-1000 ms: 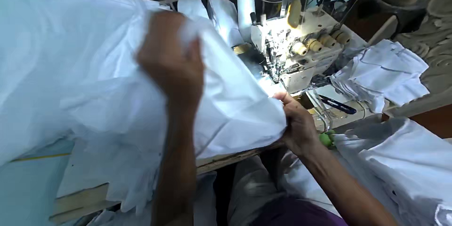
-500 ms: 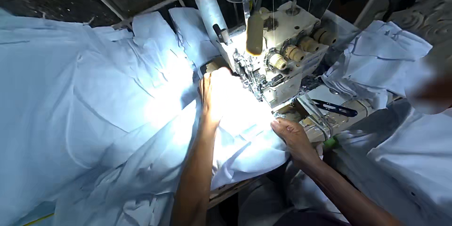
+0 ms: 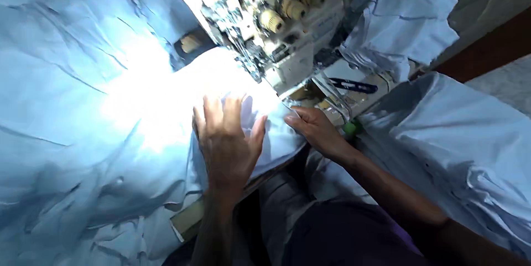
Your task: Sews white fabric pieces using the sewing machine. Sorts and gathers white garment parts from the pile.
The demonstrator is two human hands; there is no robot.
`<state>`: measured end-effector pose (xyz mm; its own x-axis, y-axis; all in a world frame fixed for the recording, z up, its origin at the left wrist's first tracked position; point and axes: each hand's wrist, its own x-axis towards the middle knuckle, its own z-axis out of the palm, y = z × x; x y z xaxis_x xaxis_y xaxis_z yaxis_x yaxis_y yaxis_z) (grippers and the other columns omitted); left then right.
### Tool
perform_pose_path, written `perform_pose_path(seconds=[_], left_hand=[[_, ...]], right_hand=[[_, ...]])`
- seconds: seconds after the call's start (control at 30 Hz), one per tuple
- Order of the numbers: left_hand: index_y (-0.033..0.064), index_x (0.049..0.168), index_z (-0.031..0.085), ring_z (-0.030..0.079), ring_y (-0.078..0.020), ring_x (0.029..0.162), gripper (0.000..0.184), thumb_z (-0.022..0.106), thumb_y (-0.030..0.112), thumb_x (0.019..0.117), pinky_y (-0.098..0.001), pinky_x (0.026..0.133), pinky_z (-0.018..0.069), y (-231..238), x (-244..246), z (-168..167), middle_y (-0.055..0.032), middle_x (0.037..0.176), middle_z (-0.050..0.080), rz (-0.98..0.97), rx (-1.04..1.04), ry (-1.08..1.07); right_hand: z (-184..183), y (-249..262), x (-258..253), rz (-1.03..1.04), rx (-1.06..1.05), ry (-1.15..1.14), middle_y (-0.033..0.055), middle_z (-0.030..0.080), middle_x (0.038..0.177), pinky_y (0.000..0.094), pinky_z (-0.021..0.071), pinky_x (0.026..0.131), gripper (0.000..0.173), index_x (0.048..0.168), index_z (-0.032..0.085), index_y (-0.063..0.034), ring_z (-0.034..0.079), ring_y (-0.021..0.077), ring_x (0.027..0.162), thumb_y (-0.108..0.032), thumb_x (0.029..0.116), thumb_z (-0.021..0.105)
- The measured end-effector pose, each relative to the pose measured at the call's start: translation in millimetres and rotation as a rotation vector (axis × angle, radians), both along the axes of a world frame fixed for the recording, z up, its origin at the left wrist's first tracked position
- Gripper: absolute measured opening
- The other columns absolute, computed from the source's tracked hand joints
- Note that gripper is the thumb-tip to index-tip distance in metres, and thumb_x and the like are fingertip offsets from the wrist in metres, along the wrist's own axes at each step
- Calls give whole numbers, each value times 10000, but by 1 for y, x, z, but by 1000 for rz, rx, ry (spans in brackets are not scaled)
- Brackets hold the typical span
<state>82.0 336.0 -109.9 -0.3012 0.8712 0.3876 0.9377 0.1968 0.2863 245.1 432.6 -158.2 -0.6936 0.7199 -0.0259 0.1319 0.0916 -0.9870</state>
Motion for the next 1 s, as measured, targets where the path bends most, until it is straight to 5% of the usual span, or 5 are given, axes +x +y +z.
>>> perform_pose_path(seconds=[0.27, 0.43, 0.53, 0.77, 1.0], left_hand=[[41, 1569, 349, 296, -456, 1495, 759, 686, 174, 902, -601, 1188, 274, -55, 10, -54, -253, 1650, 244, 296, 41, -125], [40, 1529, 405, 347, -407, 1479, 711, 718, 277, 937, -547, 1186, 314, -69, 16, -48, -221, 1637, 293, 264, 111, -233], [34, 1509, 435, 379, -365, 1464, 659, 691, 267, 949, -504, 1174, 344, -76, 20, -46, -203, 1627, 322, 248, 124, -292], [29, 1416, 549, 387, -275, 1471, 511, 653, 282, 984, -403, 1189, 340, -115, 35, -30, -199, 1588, 391, 276, 187, -271], [-31, 1332, 607, 461, -329, 1410, 446, 642, 232, 974, -454, 1135, 399, -156, 55, -40, -247, 1512, 475, 304, 110, -366]], right_hand=[[-9, -4, 40, 51, 1, 85, 147, 675, 1246, 287, 592, 912, 360, 1338, 567, 65, 702, 115, 1046, 45, 980, 534], [-27, -10, 108, -41, 225, -39, 50, 704, 1039, 206, 575, 777, 177, 1114, 627, 8, 673, 36, 863, 47, 950, 576], [-63, -19, 131, 145, 388, -340, 133, 729, 952, 395, 603, 803, 134, 996, 724, 35, 709, 198, 845, 46, 898, 633], [-106, -54, 97, 690, 475, -905, 230, 624, 1359, 615, 391, 1091, 396, 1303, 669, -1, 523, 448, 1325, -254, 1001, 631], [-119, -55, 68, 804, 560, -939, 257, 648, 1276, 628, 348, 1096, 292, 1202, 714, 9, 523, 469, 1295, -185, 1023, 591]])
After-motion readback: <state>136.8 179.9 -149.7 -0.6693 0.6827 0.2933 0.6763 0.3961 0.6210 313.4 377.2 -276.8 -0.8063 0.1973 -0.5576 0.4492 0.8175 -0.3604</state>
